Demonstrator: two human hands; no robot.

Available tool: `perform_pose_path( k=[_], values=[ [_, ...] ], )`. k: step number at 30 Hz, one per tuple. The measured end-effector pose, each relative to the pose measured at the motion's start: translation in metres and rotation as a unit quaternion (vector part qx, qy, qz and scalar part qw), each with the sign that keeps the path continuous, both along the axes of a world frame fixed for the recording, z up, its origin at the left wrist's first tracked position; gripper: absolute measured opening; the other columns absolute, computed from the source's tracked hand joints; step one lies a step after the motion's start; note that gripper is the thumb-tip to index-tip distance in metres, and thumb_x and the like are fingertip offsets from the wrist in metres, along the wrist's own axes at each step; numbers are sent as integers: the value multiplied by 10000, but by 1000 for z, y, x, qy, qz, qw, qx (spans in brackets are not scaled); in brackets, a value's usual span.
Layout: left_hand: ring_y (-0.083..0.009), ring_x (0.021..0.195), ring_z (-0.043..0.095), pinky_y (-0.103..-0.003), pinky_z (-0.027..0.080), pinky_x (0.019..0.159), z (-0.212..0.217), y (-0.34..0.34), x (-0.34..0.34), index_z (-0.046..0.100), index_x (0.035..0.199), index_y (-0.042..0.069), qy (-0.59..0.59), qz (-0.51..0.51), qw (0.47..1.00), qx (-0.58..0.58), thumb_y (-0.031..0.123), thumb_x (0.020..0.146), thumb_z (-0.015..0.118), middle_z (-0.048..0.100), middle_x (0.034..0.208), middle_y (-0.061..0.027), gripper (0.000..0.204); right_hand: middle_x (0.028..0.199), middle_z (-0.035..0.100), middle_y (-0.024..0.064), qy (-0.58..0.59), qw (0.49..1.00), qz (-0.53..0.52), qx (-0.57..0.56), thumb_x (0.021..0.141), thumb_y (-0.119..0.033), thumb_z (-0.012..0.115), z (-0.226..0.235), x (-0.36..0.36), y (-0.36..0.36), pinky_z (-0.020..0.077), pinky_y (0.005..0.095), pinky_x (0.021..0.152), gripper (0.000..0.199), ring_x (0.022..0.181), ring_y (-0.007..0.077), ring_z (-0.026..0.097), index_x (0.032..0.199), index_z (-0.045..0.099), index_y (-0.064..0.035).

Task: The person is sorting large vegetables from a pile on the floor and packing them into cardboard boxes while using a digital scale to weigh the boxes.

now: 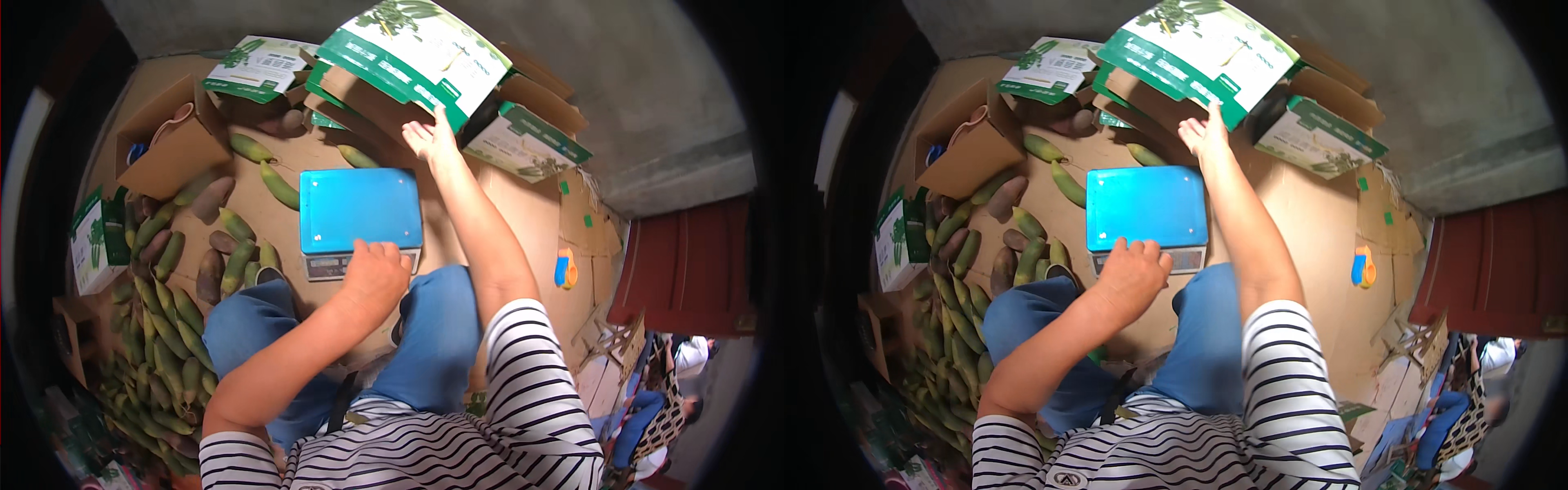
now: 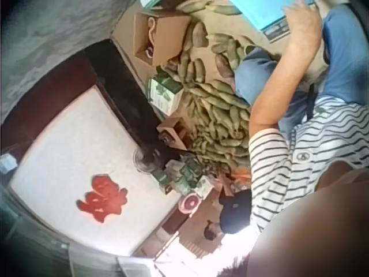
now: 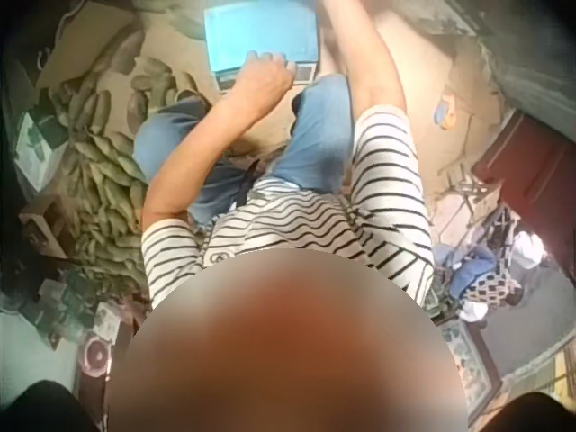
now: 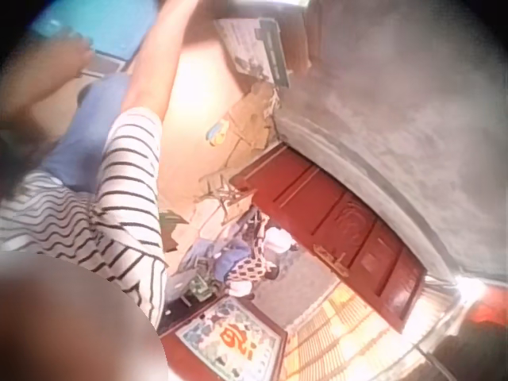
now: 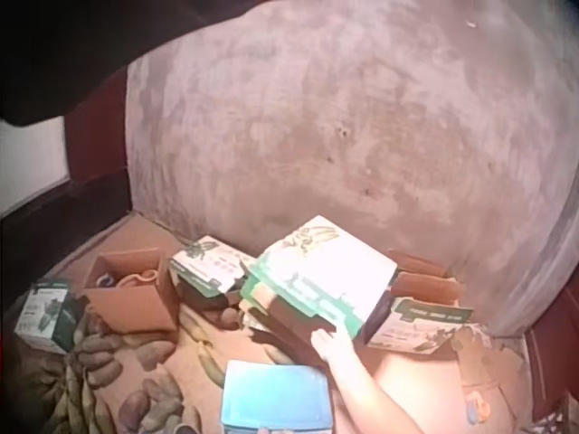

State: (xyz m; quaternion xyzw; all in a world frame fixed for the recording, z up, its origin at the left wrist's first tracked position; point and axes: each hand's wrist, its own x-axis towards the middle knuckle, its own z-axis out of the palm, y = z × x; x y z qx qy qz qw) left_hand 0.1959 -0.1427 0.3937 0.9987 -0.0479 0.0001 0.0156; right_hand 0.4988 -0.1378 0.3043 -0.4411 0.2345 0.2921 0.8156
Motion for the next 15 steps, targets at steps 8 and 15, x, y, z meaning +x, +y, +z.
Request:
perform_pose_path(
  k=[8,15],
  values=[
    [-238,806,578,-404,445,754,11,6,0,589,864,52,-89,-8,996,-15,104,714,616,556,818,-86,161,919,622,93,-282,948,-102,-103,931,-217,579,47,45,-41,558,373,662,241,724,218,627,1054,555,-11],
    [-235,795,580,-404,442,729,13,-4,7,588,884,71,-104,-51,992,-46,107,727,612,552,808,-75,164,642,575,-28,-662,686,74,-293,878,-282,673,206,-3,-121,456,236,505,351,584,47,523,663,563,-27]
  ],
)
